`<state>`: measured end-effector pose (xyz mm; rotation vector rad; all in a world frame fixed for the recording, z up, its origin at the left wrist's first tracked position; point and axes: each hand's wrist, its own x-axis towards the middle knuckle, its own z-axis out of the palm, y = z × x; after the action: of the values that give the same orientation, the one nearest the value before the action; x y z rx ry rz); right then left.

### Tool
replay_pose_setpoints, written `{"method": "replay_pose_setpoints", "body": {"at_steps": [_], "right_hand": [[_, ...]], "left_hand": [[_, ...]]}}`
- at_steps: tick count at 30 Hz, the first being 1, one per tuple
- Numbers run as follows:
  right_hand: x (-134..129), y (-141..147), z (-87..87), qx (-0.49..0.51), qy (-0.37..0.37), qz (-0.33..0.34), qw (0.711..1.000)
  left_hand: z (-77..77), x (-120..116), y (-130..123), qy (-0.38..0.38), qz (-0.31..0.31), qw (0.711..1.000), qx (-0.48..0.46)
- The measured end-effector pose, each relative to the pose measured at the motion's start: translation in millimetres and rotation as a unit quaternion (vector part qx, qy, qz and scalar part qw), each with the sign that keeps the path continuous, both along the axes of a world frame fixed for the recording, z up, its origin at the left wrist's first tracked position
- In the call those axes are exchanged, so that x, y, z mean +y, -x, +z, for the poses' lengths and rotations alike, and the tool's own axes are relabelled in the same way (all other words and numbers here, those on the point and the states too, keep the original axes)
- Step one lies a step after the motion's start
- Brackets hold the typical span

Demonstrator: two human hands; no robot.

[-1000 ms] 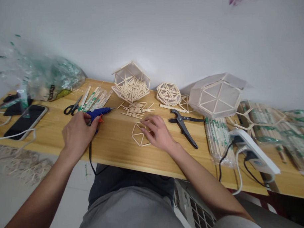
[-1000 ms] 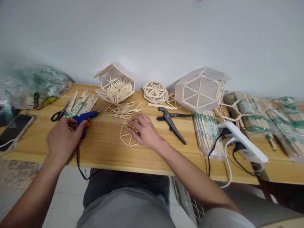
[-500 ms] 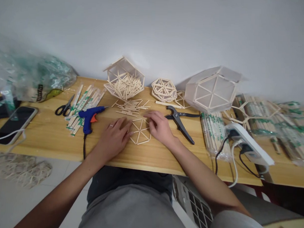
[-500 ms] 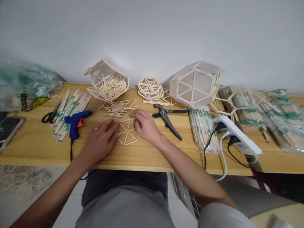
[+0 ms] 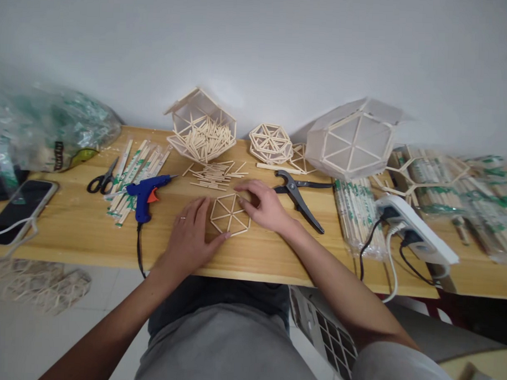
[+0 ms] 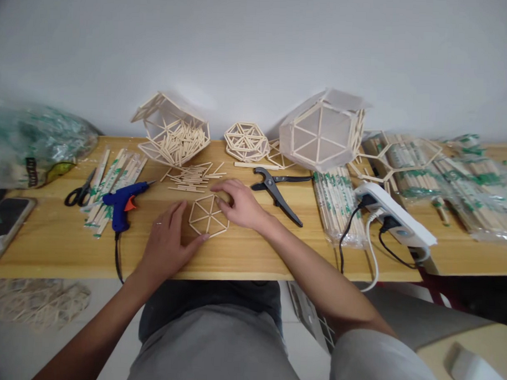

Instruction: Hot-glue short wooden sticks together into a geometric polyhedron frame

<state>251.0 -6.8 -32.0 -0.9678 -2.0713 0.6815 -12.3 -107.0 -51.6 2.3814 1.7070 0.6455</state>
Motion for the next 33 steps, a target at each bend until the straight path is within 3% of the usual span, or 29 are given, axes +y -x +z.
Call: {"method": "replay_pose_setpoints", "body": {"at_steps": [3, 6, 15, 19, 25, 33], "right_hand": [[6.0, -15.5, 11.3, -0.030, 0.034, 0.112, 0.993], [9.8, -27.2, 19.3, -0.067, 0.067, 0.175, 0.980], [9.6, -29.3, 18.2, -0.091, 0.086, 0.184, 0.975], [3.9, -23.4, 19.9, -0.067, 0.064, 0.149, 0.984], [-6.8, 3.4, 3.8, -0.035, 0.012, 0.006, 0.999], [-8.8, 14.4, -7.0, -0.015, 0.011, -0.052, 0.998]], "left_hand": [[1.4, 0.1, 2.2, 0.004, -0.010, 1.000, -0.008], [2.9, -0.5, 2.3, 0.009, -0.015, 1.000, -0.007], [3.9, 0.4, 0.3, 0.003, -0.013, 1.000, -0.025], [5.0, -0.6, 4.6, 0.021, -0.021, 0.997, -0.065], [9.1, 11.3, 8.8, 0.044, 0.025, 0.991, -0.121], [34.0, 51.6, -16.2, 0.058, 0.034, 0.997, -0.029]]}}
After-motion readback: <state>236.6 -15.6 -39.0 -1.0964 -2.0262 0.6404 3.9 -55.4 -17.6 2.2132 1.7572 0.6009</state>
